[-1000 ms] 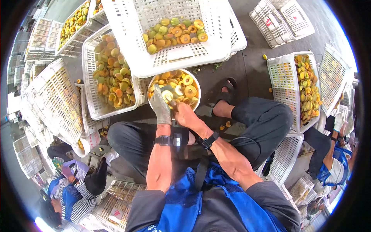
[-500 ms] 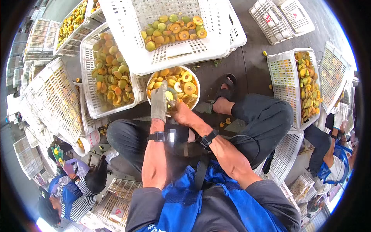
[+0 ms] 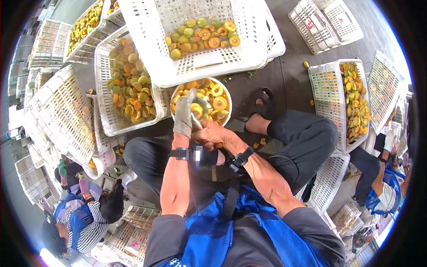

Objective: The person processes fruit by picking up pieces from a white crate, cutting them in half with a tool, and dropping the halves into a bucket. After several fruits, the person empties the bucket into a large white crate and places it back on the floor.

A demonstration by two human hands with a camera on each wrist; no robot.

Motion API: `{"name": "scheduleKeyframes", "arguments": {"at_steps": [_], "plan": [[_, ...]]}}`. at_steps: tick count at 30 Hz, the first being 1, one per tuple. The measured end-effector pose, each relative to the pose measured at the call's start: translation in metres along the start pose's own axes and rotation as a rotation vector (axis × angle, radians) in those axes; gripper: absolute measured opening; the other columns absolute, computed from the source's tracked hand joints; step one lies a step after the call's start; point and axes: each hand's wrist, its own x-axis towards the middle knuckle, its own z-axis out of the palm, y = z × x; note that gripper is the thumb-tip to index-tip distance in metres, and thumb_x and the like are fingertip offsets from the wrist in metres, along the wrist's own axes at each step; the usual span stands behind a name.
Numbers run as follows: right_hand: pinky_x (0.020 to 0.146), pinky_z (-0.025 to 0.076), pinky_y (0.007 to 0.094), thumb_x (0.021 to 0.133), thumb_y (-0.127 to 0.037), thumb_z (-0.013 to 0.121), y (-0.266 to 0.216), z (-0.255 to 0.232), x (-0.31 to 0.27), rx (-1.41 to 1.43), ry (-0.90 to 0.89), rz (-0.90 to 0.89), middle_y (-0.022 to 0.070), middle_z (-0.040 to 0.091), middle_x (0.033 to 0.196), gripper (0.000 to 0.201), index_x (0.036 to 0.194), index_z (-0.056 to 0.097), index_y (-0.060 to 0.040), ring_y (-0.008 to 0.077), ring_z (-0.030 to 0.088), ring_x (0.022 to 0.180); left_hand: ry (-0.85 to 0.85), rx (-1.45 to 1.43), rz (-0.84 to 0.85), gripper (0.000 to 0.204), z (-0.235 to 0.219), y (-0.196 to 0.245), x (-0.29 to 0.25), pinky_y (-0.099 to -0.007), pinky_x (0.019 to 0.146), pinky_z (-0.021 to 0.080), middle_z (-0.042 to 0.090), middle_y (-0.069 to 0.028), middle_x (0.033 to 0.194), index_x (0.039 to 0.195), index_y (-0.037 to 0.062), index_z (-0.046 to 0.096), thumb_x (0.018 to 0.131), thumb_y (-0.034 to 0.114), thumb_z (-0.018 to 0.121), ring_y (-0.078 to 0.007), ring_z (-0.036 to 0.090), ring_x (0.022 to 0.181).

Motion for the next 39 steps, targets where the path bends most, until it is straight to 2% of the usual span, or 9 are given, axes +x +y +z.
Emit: {"name": "scheduleKeyframes", "arguments": {"at_steps": [10, 11, 14, 19, 24, 25, 28, 32, 39], "plan": [[0.044, 0.029, 0.0277, 0.092, -0.026, 0.068, 0.011, -0.023, 0.007, -0.446, 0.238, -0.256, -0.0035, 0.048, 0.061, 0.023, 0.093, 0.067, -0.0032, 0.0073, 0.04, 0.048, 0.292, -0.227, 0.144, 0.038, -0.02, 0.017, 0.012, -0.029, 0.052, 0.054, 0.068, -0.0053, 0.075, 0.093, 0.003, 0.069, 0.103, 0.039, 0.058, -0.0158, 0.066, 0.062], [0.059, 0.043, 0.0306, 0.089, -0.018, 0.061, 0.005, -0.021, 0.001, -0.506, 0.25, -0.189, 0.0071, 0.064, 0.078, 0.029, 0.107, 0.071, 0.0015, 0.0118, 0.054, 0.068, 0.352, -0.182, 0.191, 0.037, -0.023, 0.03, 0.007, -0.0294, 0.053, 0.054, 0.068, -0.0051, 0.077, 0.095, 0.0046, 0.067, 0.104, 0.039, 0.055, -0.0163, 0.066, 0.064], [0.059, 0.045, 0.0312, 0.089, -0.016, 0.06, -0.007, -0.014, -0.021, -0.348, 0.25, -0.189, 0.0055, 0.064, 0.079, 0.028, 0.106, 0.07, 0.0039, 0.0117, 0.056, 0.069, 0.53, -0.249, 0.207, 0.036, -0.06, 0.052, 0.005, -0.0301, 0.067, 0.056, 0.07, -0.0063, 0.089, 0.103, 0.0013, 0.069, 0.105, 0.035, 0.057, -0.0173, 0.068, 0.076], [0.042, 0.03, 0.0276, 0.089, -0.022, 0.067, -0.005, -0.026, -0.027, -0.209, 0.372, -0.386, -0.0033, 0.046, 0.054, 0.022, 0.08, 0.063, -0.0016, 0.0073, 0.042, 0.045, 0.766, 0.269, 0.655, 0.036, -0.101, 0.093, -0.005, -0.0313, 0.075, 0.053, 0.071, -0.0069, 0.095, 0.11, -0.0085, 0.071, 0.102, 0.026, 0.062, -0.0148, 0.063, 0.083], [0.042, 0.03, 0.0271, 0.091, -0.021, 0.064, 0.007, -0.065, -0.012, -0.183, 0.535, -0.449, -0.003, 0.049, 0.058, 0.021, 0.082, 0.062, -0.0012, 0.0064, 0.04, 0.045, 0.462, 0.798, 0.627, 0.032, -0.064, 0.053, -0.012, -0.0343, 0.071, 0.054, 0.073, -0.0098, 0.088, 0.103, -0.0025, 0.074, 0.099, 0.029, 0.067, -0.0168, 0.064, 0.072], [0.043, 0.031, 0.0273, 0.091, -0.021, 0.063, 0.013, -0.076, -0.005, -0.2, 0.543, -0.493, -0.0031, 0.049, 0.061, 0.021, 0.084, 0.061, -0.0014, 0.0057, 0.04, 0.047, 0.377, 0.908, 0.379, 0.03, -0.04, 0.052, -0.019, -0.033, 0.072, 0.054, 0.075, -0.0118, 0.09, 0.101, -0.0006, 0.075, 0.097, 0.029, 0.068, -0.0175, 0.066, 0.074], [0.046, 0.036, 0.0338, 0.086, -0.018, 0.06, 0.002, -0.076, -0.024, -0.329, 0.648, -0.417, 0.0027, 0.054, 0.066, 0.027, 0.085, 0.062, 0.0091, 0.0107, 0.048, 0.055, 0.203, 1.185, 0.56, 0.037, -0.013, 0.003, 0.007, -0.0421, 0.083, 0.055, 0.076, -0.0147, 0.102, 0.106, 0.0065, 0.077, 0.094, 0.039, 0.064, -0.0336, 0.072, 0.091], [0.048, 0.037, 0.0342, 0.087, -0.019, 0.058, 0.005, -0.083, -0.023, -0.36, 0.668, -0.392, 0.0027, 0.054, 0.067, 0.026, 0.085, 0.06, 0.0071, 0.0102, 0.049, 0.058, -0.063, 1.613, 0.303, 0.042, 0.018, -0.024, 0.028, -0.0449, 0.091, 0.053, 0.07, -0.0149, 0.116, 0.118, 0.0091, 0.07, 0.09, 0.04, 0.067, -0.0311, 0.068, 0.11], [0.042, 0.033, 0.0295, 0.089, -0.017, 0.062, 0.012, -0.088, -0.006, -0.358, 0.636, -0.543, -0.0027, 0.048, 0.061, 0.017, 0.082, 0.06, -0.0017, 0.0083, 0.044, 0.047, 0.02, 1.388, 0.472, 0.033, 0.011, -0.047, 0.024, -0.0445, 0.088, 0.055, 0.068, -0.0175, 0.114, 0.112, 0.0079, 0.068, 0.086, 0.027, 0.071, -0.0323, 0.066, 0.11]]}}
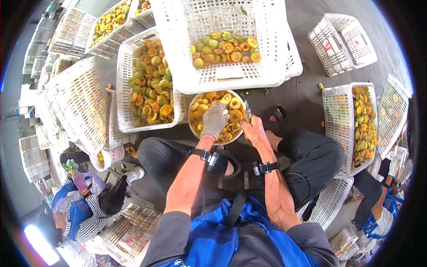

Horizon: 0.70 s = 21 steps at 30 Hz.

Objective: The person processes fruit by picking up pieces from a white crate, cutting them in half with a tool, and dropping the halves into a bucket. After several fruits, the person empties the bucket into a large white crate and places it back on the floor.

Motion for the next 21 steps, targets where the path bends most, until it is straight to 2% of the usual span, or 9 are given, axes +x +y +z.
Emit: {"name": "scheduleKeyframes", "arguments": {"at_steps": [4, 7, 8, 11, 12, 15, 17, 19, 21], "plan": [[0.042, 0.034, 0.0282, 0.091, -0.018, 0.065, 0.01, 0.008, 0.002, 0.034, 0.066, -0.057, -0.0009, 0.052, 0.063, 0.02, 0.083, 0.06, -0.0007, 0.0079, 0.045, 0.048, 0.145, -0.142, -0.061, 0.033, -0.003, -0.001, -0.001, -0.0443, 0.094, 0.053, 0.07, -0.0208, 0.113, 0.11, 0.0035, 0.07, 0.084, 0.024, 0.074, -0.0369, 0.066, 0.11], [0.043, 0.035, 0.0276, 0.093, -0.022, 0.068, 0.005, 0.019, 0.002, 0.076, 0.071, -0.072, 0.0004, 0.054, 0.063, 0.025, 0.085, 0.061, -0.0003, 0.0081, 0.047, 0.048, 0.217, -0.556, -0.167, 0.032, -0.024, 0.002, -0.012, -0.0354, 0.092, 0.054, 0.074, -0.0138, 0.1, 0.107, 0.0008, 0.072, 0.079, 0.013, 0.08, -0.0247, 0.071, 0.094], [0.043, 0.036, 0.0266, 0.094, -0.025, 0.07, 0.001, 0.021, 0.001, 0.077, 0.059, -0.039, 0.0025, 0.062, 0.067, 0.025, 0.09, 0.064, -0.001, 0.0076, 0.049, 0.049, 0.19, -0.704, -0.207, 0.032, -0.032, 0.004, -0.015, -0.0278, 0.084, 0.054, 0.074, -0.0071, 0.1, 0.11, -0.0014, 0.072, 0.08, 0.008, 0.081, -0.0141, 0.067, 0.09], [0.071, 0.049, 0.033, 0.092, -0.022, 0.063, -0.024, 0.029, -0.01, 0.167, -0.008, 0.054, 0.0052, 0.069, 0.088, 0.03, 0.102, 0.07, 0.0051, 0.0123, 0.059, 0.08, 0.142, -1.041, -0.274, 0.028, -0.055, 0.016, -0.033, -0.0263, 0.082, 0.055, 0.073, -0.0062, 0.102, 0.109, -0.0022, 0.071, 0.084, 0.008, 0.08, -0.0119, 0.067, 0.089], [0.067, 0.05, 0.0299, 0.091, -0.022, 0.066, -0.03, 0.033, -0.014, 0.271, -0.023, 0.025, 0.0034, 0.07, 0.091, 0.028, 0.106, 0.072, 0.0006, 0.0102, 0.062, 0.076, 0.137, -1.062, -0.258, 0.027, -0.063, 0.021, -0.04, -0.0247, 0.079, 0.055, 0.073, -0.0047, 0.1, 0.111, -0.0027, 0.071, 0.087, 0.007, 0.078, -0.0102, 0.066, 0.087], [0.044, 0.037, 0.0216, 0.097, -0.022, 0.067, -0.028, 0.04, -0.017, 0.34, -0.041, 0.036, 0.004, 0.072, 0.078, 0.018, 0.102, 0.068, -0.0048, 0.0049, 0.052, 0.05, 0.119, -1.195, -0.273, 0.026, -0.061, 0.021, -0.051, -0.0238, 0.077, 0.054, 0.073, -0.0038, 0.099, 0.111, -0.0032, 0.071, 0.088, 0.007, 0.077, -0.0089, 0.066, 0.083], [0.042, 0.037, 0.0219, 0.095, -0.018, 0.069, -0.056, 0.044, -0.038, 0.442, -0.08, 0.055, 0.0019, 0.07, 0.074, 0.012, 0.099, 0.071, -0.0062, 0.0056, 0.052, 0.048, 0.089, -1.219, -0.231, 0.024, -0.064, 0.023, -0.059, -0.0238, 0.075, 0.054, 0.072, -0.0024, 0.1, 0.111, -0.0029, 0.072, 0.092, 0.012, 0.073, -0.0082, 0.065, 0.082], [0.04, 0.037, 0.0228, 0.094, -0.016, 0.07, -0.035, 0.04, -0.031, 0.361, -0.076, 0.078, 0.0002, 0.065, 0.068, 0.012, 0.096, 0.071, -0.0047, 0.0066, 0.05, 0.045, 0.13, -1.228, -0.265, 0.025, -0.071, 0.028, -0.067, -0.0246, 0.077, 0.054, 0.072, -0.0027, 0.103, 0.112, -0.0027, 0.072, 0.096, 0.017, 0.069, -0.0084, 0.065, 0.087], [0.038, 0.036, 0.0244, 0.093, -0.016, 0.071, -0.044, 0.039, -0.041, 0.293, -0.083, 0.069, -0.0006, 0.06, 0.062, 0.014, 0.094, 0.071, -0.0026, 0.0078, 0.049, 0.042, 0.105, -1.367, -0.294, 0.027, -0.073, 0.024, -0.073, -0.0262, 0.079, 0.054, 0.071, -0.0034, 0.105, 0.113, -0.0024, 0.072, 0.099, 0.021, 0.066, -0.0096, 0.065, 0.09]]}}
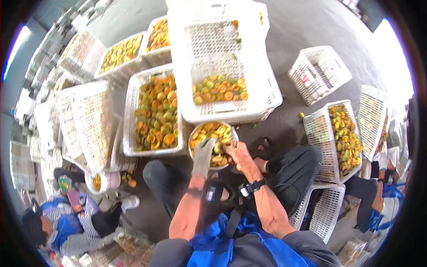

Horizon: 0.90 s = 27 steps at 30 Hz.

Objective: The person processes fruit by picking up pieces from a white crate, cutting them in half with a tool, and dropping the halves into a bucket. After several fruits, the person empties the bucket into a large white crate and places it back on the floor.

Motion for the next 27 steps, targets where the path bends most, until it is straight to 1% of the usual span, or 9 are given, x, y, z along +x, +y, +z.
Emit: {"name": "scheduleKeyframes", "arguments": {"at_steps": [7, 11, 14, 15, 16, 19, 22, 24, 27], "plan": [[0.042, 0.036, 0.0257, 0.092, -0.018, 0.069, -0.026, 0.011, -0.029, -0.147, -0.18, -0.089, -0.0015, 0.055, 0.062, 0.017, 0.091, 0.063, -0.0033, 0.0078, 0.049, 0.048, -0.007, -0.052, -0.106, 0.053, 0.008, 0.016, -0.017, -0.0288, 0.077, 0.055, 0.074, -0.0092, 0.094, 0.097, -0.0018, 0.076, 0.108, 0.042, 0.049, -0.0145, 0.067, 0.084], [0.046, 0.039, 0.0258, 0.092, -0.022, 0.072, -0.034, 0.003, -0.036, -0.178, -0.168, -0.155, -0.0009, 0.058, 0.067, 0.021, 0.092, 0.066, -0.0019, 0.0078, 0.051, 0.051, -0.003, -0.025, 0.099, 0.04, 0.017, 0.035, -0.033, -0.0274, 0.072, 0.054, 0.074, -0.007, 0.09, 0.099, -0.003, 0.076, 0.105, 0.032, 0.057, -0.0131, 0.066, 0.078], [0.048, 0.04, 0.0253, 0.092, -0.023, 0.072, -0.051, -0.004, -0.047, -0.209, -0.122, -0.21, -0.0008, 0.061, 0.071, 0.02, 0.09, 0.069, -0.0032, 0.0073, 0.052, 0.052, 0.001, 0.32, 0.192, 0.028, 0.013, 0.058, -0.031, -0.0285, 0.069, 0.05, 0.069, -0.0016, 0.085, 0.094, -0.0025, 0.074, 0.1, 0.023, 0.062, -0.0115, 0.062, 0.077], [0.048, 0.04, 0.0252, 0.092, -0.023, 0.072, -0.054, -0.007, -0.05, -0.218, -0.12, -0.245, -0.0009, 0.062, 0.071, 0.02, 0.089, 0.07, -0.004, 0.0072, 0.052, 0.053, -0.047, 0.362, 0.285, 0.028, 0.008, 0.052, -0.02, -0.0308, 0.068, 0.049, 0.067, -0.0008, 0.081, 0.093, -0.0043, 0.073, 0.098, 0.022, 0.064, -0.0103, 0.06, 0.076], [0.049, 0.04, 0.0251, 0.092, -0.023, 0.072, -0.056, -0.01, -0.055, -0.228, -0.12, -0.276, -0.001, 0.062, 0.072, 0.019, 0.088, 0.071, -0.0048, 0.0071, 0.052, 0.053, -0.05, 0.528, 0.321, 0.027, 0.008, 0.067, -0.024, -0.035, 0.07, 0.05, 0.069, -0.0077, 0.08, 0.091, -0.0041, 0.072, 0.096, 0.022, 0.066, -0.0162, 0.063, 0.074], [0.045, 0.033, 0.0252, 0.095, -0.023, 0.069, -0.086, -0.017, -0.092, -0.117, -0.149, -0.228, -0.0036, 0.056, 0.068, 0.019, 0.1, 0.069, -0.0043, 0.0043, 0.046, 0.051, -0.165, 0.854, 0.704, 0.025, 0.028, 0.145, -0.06, -0.0414, 0.076, 0.052, 0.071, -0.0201, 0.087, 0.087, -0.0008, 0.073, 0.093, 0.022, 0.068, -0.035, 0.067, 0.077], [0.043, 0.026, 0.0245, 0.096, -0.023, 0.068, -0.065, -0.035, -0.078, -0.078, -0.201, -0.201, -0.0056, 0.05, 0.063, 0.022, 0.105, 0.066, -0.0022, 0.0025, 0.039, 0.049, -0.186, 1.118, 0.88, 0.023, 0.052, 0.213, -0.1, -0.044, 0.079, 0.051, 0.07, -0.0147, 0.089, 0.09, 0.0039, 0.073, 0.091, 0.026, 0.071, -0.0334, 0.067, 0.087], [0.043, 0.026, 0.0242, 0.097, -0.022, 0.067, -0.06, -0.037, -0.084, -0.072, -0.169, -0.204, -0.0057, 0.049, 0.063, 0.022, 0.104, 0.066, -0.0018, 0.0027, 0.039, 0.048, -0.13, 1.324, 1.289, 0.023, 0.08, 0.26, -0.146, -0.0436, 0.081, 0.049, 0.069, -0.011, 0.095, 0.095, 0.0069, 0.071, 0.089, 0.029, 0.073, -0.0307, 0.066, 0.092], [0.041, 0.03, 0.0243, 0.093, -0.02, 0.069, -0.055, -0.035, -0.082, -0.044, -0.179, -0.209, -0.0018, 0.055, 0.066, 0.02, 0.101, 0.067, -0.0019, 0.0042, 0.042, 0.047, -0.267, 1.355, 1.385, 0.025, 0.114, 0.302, -0.198, -0.0443, 0.083, 0.048, 0.068, -0.0097, 0.102, 0.099, 0.0066, 0.071, 0.086, 0.027, 0.075, -0.0318, 0.065, 0.094]]}}
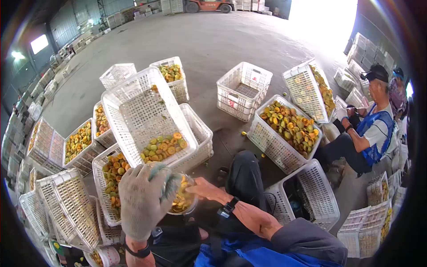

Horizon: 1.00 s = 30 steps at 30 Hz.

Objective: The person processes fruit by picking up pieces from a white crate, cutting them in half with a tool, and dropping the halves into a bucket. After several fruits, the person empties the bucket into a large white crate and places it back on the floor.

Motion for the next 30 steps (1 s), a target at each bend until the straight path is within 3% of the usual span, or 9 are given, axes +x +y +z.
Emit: {"name": "scheduleKeyframes", "arguments": {"at_steps": [2, 6, 8, 13, 15, 16, 19, 24, 30], "plan": [[0.038, 0.032, 0.0244, 0.091, -0.02, 0.07, 0.009, -0.003, 0.005, -0.017, 0.005, -0.013, 0.0011, 0.06, 0.068, 0.022, 0.102, 0.067, -0.0007, 0.0054, 0.043, 0.043, -0.101, -0.053, 0.019, 0.028, -0.025, 0.027, 0.014, -0.0466, 0.085, 0.049, 0.069, -0.0108, 0.107, 0.1, 0.0044, 0.072, 0.08, 0.023, 0.079, -0.0344, 0.065, 0.097], [0.038, 0.03, 0.0235, 0.091, -0.019, 0.07, 0.026, -0.016, 0.005, 0.022, 0.033, -0.056, 0.0016, 0.061, 0.068, 0.022, 0.102, 0.067, -0.0006, 0.0047, 0.043, 0.044, -0.012, 0.022, 0.244, 0.031, -0.04, 0.069, 0.03, -0.0457, 0.079, 0.05, 0.07, -0.0117, 0.106, 0.099, 0.0025, 0.072, 0.08, 0.027, 0.078, -0.0339, 0.066, 0.094], [0.039, 0.029, 0.0237, 0.09, -0.019, 0.07, -0.004, -0.003, -0.031, 0.107, 0.166, -0.227, -0.0006, 0.058, 0.069, 0.021, 0.101, 0.066, -0.0017, 0.0044, 0.042, 0.045, 0.022, 0.054, 0.388, 0.035, -0.048, 0.085, 0.04, -0.0443, 0.076, 0.051, 0.07, -0.0117, 0.106, 0.1, 0.0015, 0.072, 0.08, 0.03, 0.078, -0.0324, 0.066, 0.091], [0.042, 0.031, 0.0252, 0.089, -0.02, 0.072, 0.04, -0.032, 0.009, 0.133, 0.036, -0.124, -0.0015, 0.058, 0.07, 0.025, 0.103, 0.065, -0.0012, 0.0051, 0.043, 0.048, 0.058, 0.04, 0.57, 0.034, -0.036, 0.105, 0.063, -0.0435, 0.075, 0.052, 0.07, -0.0117, 0.106, 0.102, 0.001, 0.072, 0.083, 0.029, 0.076, -0.0312, 0.066, 0.091], [0.046, 0.039, 0.0258, 0.089, -0.025, 0.074, 0.038, -0.043, -0.001, 0.202, -0.043, -0.074, -0.0001, 0.064, 0.076, 0.034, 0.112, 0.066, 0.0, 0.006, 0.048, 0.053, 0.06, 0.015, 0.605, 0.034, -0.028, 0.11, 0.07, -0.0432, 0.075, 0.052, 0.07, -0.0118, 0.106, 0.102, 0.0008, 0.072, 0.084, 0.029, 0.075, -0.0307, 0.066, 0.091], [0.039, 0.028, 0.0232, 0.089, -0.02, 0.072, 0.038, -0.039, -0.003, 0.232, 0.015, -0.105, 0.0032, 0.065, 0.075, 0.027, 0.104, 0.065, -0.0001, 0.0035, 0.043, 0.046, 0.058, 0.007, 0.618, 0.034, -0.024, 0.111, 0.072, -0.043, 0.075, 0.052, 0.07, -0.0118, 0.106, 0.103, 0.0007, 0.072, 0.084, 0.029, 0.075, -0.0304, 0.066, 0.091], [0.039, 0.03, 0.0254, 0.087, -0.016, 0.07, 0.021, -0.038, -0.013, 0.196, 0.104, -0.029, -0.0019, 0.056, 0.066, 0.019, 0.096, 0.064, -0.0004, 0.0053, 0.042, 0.045, 0.056, -0.025, 0.641, 0.033, -0.016, 0.113, 0.077, -0.0425, 0.075, 0.052, 0.07, -0.0118, 0.106, 0.103, 0.0004, 0.072, 0.086, 0.029, 0.074, -0.0297, 0.066, 0.09], [0.041, 0.033, 0.0274, 0.087, -0.022, 0.075, 0.02, -0.044, -0.018, 0.133, 0.176, 0.014, -0.0013, 0.056, 0.067, 0.023, 0.095, 0.068, -0.0021, 0.0073, 0.046, 0.049, 0.055, -0.074, 0.654, 0.032, -0.004, 0.113, 0.079, -0.0417, 0.075, 0.053, 0.07, -0.0118, 0.106, 0.105, -0.0001, 0.072, 0.089, 0.028, 0.071, -0.0284, 0.066, 0.09], [0.041, 0.034, 0.0264, 0.087, -0.021, 0.072, 0.03, -0.049, -0.014, 0.13, 0.171, -0.102, -0.0015, 0.058, 0.072, 0.021, 0.095, 0.068, -0.002, 0.0064, 0.045, 0.051, 0.042, -0.12, 0.643, 0.032, 0.005, 0.106, 0.077, -0.0407, 0.075, 0.053, 0.07, -0.0119, 0.106, 0.107, -0.0007, 0.072, 0.092, 0.028, 0.069, -0.0269, 0.066, 0.089]]}}
